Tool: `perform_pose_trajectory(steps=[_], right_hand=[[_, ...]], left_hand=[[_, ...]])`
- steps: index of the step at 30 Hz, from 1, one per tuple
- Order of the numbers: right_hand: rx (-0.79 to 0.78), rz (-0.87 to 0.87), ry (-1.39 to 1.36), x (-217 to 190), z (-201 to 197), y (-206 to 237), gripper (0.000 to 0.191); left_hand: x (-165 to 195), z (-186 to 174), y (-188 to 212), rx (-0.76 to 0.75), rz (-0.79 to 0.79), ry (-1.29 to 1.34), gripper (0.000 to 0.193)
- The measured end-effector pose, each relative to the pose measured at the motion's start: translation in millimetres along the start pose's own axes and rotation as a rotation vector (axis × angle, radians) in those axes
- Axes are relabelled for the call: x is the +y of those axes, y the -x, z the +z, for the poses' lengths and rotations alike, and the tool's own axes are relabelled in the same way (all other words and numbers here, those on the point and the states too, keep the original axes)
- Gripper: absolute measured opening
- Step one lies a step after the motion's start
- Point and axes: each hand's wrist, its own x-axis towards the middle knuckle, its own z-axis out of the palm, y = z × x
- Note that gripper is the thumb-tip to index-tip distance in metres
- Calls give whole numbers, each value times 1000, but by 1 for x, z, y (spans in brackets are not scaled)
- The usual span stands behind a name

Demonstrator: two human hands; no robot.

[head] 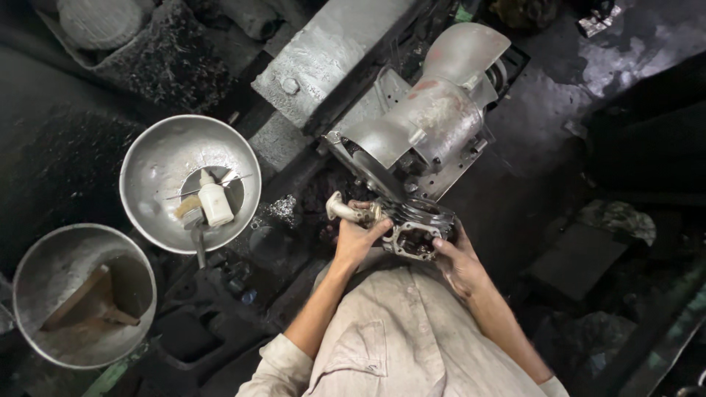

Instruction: The person holds a metal engine block and repeatedly presses its surfaces against a rotating bench grinder wheel. The person rotates and repositions the block to grind different edges and faces, then briefly inspects the surfaces before continuing.

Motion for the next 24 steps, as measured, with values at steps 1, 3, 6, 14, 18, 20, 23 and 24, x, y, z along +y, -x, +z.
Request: perform_pose_trajectory(steps=[1, 3, 6, 14, 18, 20, 23, 24], right_hand=[[16, -18, 0, 1, 1, 0, 77], [53, -45, 29, 2, 3, 0, 77], [124, -37, 101, 1, 6, -1, 74], [248, 71, 191, -5, 20, -9, 74], [274, 117, 168, -1, 30, -15, 69], [302, 152, 192, 3, 38, -19, 66], [274, 151, 168, 8, 53, -25, 67], [262, 165, 195, 9, 59, -27, 68]], left_hand=[[-7, -2, -3, -11, -11, 7, 42], [-19, -3, -11, -28, 0, 69, 40], [-34, -3, -18, -49, -28, 81, 36], [-25, -5, -20, -37, -158, 104, 28], [-16, -10, -15, 31, -184, 105, 27], [-16, -15, -14, 73, -198, 92, 27], [-21, -25, -10, 137, -193, 99, 29], [-24, -28, -8, 157, -190, 127, 30]])
